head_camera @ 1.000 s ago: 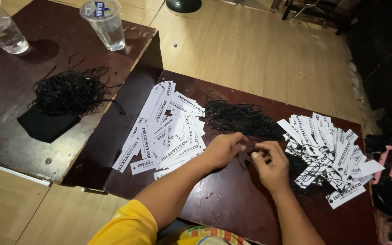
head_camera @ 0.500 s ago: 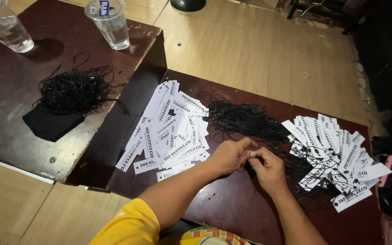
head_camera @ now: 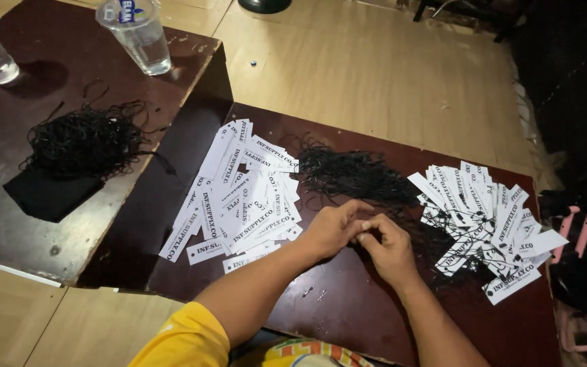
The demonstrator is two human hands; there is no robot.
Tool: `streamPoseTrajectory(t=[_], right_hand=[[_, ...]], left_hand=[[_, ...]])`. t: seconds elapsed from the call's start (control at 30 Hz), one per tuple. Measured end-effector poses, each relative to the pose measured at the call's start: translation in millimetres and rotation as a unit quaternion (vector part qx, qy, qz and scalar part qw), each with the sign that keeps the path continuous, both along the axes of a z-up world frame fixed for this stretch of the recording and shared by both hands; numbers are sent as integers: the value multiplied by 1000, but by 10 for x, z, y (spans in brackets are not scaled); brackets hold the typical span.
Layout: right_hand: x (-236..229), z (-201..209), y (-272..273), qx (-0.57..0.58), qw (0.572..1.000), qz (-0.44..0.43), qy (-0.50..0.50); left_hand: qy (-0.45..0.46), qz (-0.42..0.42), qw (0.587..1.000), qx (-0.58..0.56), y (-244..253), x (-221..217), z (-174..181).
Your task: Attaching paper brand labels to black strings by hand for garment tagging.
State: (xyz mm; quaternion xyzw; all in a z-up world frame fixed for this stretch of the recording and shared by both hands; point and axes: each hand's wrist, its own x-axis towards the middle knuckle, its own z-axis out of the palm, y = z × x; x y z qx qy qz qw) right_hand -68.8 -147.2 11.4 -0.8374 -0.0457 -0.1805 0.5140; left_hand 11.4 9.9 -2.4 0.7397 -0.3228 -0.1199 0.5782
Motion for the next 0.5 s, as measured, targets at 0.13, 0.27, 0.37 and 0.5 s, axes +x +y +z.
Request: streamPoseTrajectory(t=[0.13, 0.27, 0.37, 0.5], right_hand=[[-2, 31, -41, -49, 999, -11, -2], [5, -40, -96, -52, 998, -18, -8], [-2, -5, -68, -38, 999, -32, -20], [-22, 13, -25, -36, 998, -45, -16]], left_hand=[[-35, -11, 999, 25, 30, -38, 96], [-57, 38, 997, 19, 18, 7, -4], [-123, 126, 984, 6, 90, 59, 38], [-128, 249, 949, 143, 370, 237, 289]])
